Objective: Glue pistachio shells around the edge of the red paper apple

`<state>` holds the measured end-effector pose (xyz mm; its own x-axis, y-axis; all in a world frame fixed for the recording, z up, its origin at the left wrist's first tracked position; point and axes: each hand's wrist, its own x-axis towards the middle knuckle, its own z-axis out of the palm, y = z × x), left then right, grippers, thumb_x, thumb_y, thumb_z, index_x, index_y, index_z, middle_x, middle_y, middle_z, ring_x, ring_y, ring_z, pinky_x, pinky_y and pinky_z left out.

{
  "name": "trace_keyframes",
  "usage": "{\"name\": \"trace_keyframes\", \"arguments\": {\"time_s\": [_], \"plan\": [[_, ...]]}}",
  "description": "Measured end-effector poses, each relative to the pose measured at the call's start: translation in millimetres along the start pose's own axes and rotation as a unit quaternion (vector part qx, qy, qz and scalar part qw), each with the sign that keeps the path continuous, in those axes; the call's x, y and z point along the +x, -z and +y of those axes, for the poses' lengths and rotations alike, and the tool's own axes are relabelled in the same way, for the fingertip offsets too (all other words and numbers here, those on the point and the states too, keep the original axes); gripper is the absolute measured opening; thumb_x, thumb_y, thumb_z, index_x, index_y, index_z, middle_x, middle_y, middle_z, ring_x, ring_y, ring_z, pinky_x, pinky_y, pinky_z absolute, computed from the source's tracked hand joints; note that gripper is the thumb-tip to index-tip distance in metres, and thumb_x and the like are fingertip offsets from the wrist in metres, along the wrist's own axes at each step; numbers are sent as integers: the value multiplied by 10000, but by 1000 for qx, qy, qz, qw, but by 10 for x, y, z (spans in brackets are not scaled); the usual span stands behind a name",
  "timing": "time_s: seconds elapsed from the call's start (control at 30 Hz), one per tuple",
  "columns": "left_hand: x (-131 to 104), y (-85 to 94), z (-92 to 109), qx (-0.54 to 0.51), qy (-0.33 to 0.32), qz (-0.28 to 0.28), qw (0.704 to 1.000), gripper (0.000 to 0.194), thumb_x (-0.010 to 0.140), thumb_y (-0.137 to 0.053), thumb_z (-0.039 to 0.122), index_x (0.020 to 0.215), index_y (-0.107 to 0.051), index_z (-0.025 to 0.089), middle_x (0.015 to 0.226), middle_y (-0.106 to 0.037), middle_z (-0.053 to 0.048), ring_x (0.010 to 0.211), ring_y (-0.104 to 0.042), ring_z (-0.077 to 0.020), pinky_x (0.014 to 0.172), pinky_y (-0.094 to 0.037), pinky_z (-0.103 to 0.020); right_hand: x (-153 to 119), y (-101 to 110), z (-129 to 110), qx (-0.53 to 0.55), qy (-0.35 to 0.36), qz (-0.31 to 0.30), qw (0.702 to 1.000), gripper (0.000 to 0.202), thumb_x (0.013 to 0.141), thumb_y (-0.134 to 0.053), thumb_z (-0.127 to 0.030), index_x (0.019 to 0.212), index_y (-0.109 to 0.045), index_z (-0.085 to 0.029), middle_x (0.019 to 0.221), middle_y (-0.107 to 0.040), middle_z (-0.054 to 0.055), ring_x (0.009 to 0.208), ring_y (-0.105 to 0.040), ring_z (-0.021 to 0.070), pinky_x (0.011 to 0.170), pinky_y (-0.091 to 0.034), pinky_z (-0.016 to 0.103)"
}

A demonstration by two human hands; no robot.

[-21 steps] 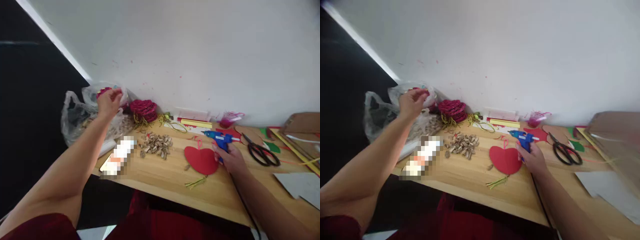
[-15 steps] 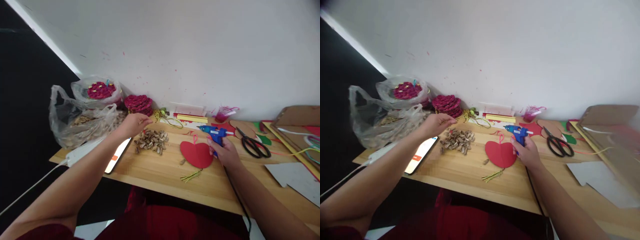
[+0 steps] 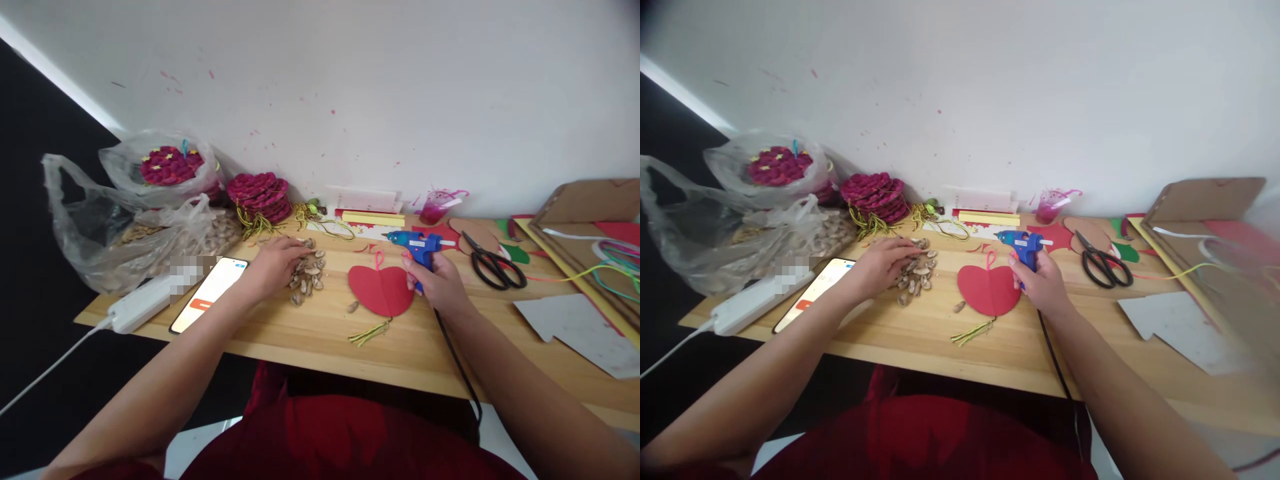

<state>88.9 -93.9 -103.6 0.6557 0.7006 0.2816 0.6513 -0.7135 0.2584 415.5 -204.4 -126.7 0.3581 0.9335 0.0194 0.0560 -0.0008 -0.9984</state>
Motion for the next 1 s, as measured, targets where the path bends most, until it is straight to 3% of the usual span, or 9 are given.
{"name": "trace_keyframes", "arguments": {"time_s": [0.13,0.23,0.33,0.4,0.47,0.57,0.73,0.9,1.0], "plan": [[-178,201,2,-28,63,9,998,254,947,-579,319,1054,-768,188,1022,-732,-97,1005,-665,-267,932,-529,-425,-2,-3,3,10,-1,0,1000,396,739,-835,-467,929,-598,-214,536,-564,-63,429,-512,105,359,-313,207],[-366,268,-16,-26,140,-23,989,290,901,-656,391,1101,-752,203,1071,-707,-89,925,-676,-250,876,-546,-402,-4,-16,-3,12,-3,0,1000,374,743,-838,-452,915,-603,-217,528,-563,-61,421,-508,108,353,-301,213],[-486,177,-39,-30,175,-35,983,398,869,-703,372,1228,-712,200,1185,-677,-111,957,-685,-258,908,-552,-409,3,-11,8,6,4,-1,1000,351,749,-839,-437,900,-609,-220,528,-573,-53,424,-515,112,355,-309,215],[-497,82,-28,-41,155,-4,987,440,875,-702,337,1289,-679,189,1268,-647,-135,1049,-674,-277,948,-547,-421,11,0,26,5,8,-3,1000,336,758,-835,-435,897,-614,-222,523,-573,-53,423,-521,114,355,-313,213],[-468,7,31,-24,115,72,990,429,891,-689,311,1299,-671,182,1329,-617,-156,1176,-627,-307,1013,-515,-460,17,9,40,7,6,0,1000,324,769,-826,-434,899,-620,-220,520,-572,-52,424,-528,114,354,-314,209],[-423,-51,214,-17,32,165,986,279,945,-641,300,1197,-717,207,1247,-667,-125,1200,-608,-286,1055,-474,-473,17,8,42,12,5,8,1000,325,773,-816,-431,903,-616,-211,516,-566,-57,421,-528,109,352,-312,202],[-466,-134,494,-66,-96,58,991,159,971,-628,292,1061,-748,240,1111,-750,-59,1085,-628,-245,963,-458,-439,5,-17,14,8,11,9,1000,373,745,-818,-461,891,-581,-214,515,-552,-70,409,-509,102,346,-300,200],[-453,-200,679,7,-28,86,996,194,995,-560,252,957,-750,238,1071,-761,-59,1038,-600,-266,908,-391,-468,-27,-45,-30,0,10,10,1000,393,744,-799,-499,903,-563,-228,542,-544,-74,424,-506,104,355,-318,210],[-371,-257,903,-58,-39,37,997,144,978,-588,273,991,-727,237,1039,-762,-54,1015,-604,-249,894,-394,-444,-43,-59,-44,-8,15,20,1000,386,755,-778,-520,902,-557,-240,571,-541,-72,443,-508,109,382,-361,227]]}}
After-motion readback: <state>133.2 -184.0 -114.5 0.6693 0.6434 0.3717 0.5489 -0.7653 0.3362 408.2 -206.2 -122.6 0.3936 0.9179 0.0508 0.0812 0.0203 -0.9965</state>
